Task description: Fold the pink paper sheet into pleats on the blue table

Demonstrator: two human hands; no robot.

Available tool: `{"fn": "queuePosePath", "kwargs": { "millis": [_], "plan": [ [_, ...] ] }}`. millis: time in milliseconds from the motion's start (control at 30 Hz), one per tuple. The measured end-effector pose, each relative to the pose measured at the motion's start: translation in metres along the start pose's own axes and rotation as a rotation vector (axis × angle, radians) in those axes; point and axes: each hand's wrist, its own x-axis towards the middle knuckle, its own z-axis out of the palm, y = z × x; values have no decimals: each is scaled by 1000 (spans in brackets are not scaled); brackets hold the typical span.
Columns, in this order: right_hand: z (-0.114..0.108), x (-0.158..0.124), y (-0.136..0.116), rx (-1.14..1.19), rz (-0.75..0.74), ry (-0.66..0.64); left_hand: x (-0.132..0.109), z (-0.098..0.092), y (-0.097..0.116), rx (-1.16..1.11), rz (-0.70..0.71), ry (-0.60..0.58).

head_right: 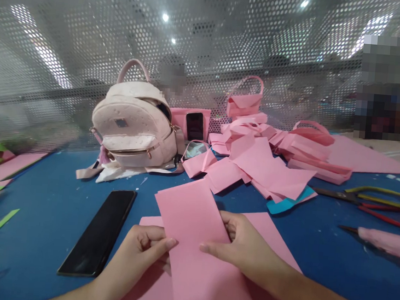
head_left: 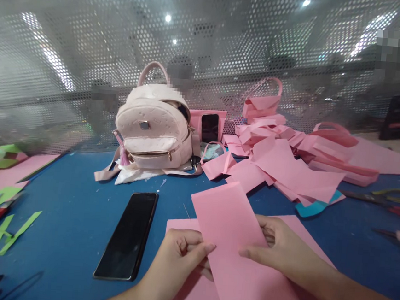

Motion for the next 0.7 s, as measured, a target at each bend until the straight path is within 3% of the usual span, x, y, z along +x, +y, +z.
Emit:
{"fn": "queuePosePath", "kwargs": {
  "millis": [300, 533, 700],
  "plan": [
    [2, -3, -1, 81, -7, 95, 0, 0, -3, 66, -21, 39],
    [0, -3, 2, 17, -17, 331, 3, 0, -4, 166, 44, 179],
    [-4, 0, 2, -23, -72, 316, 3, 1, -4, 194, 59, 192]
  ]
}}
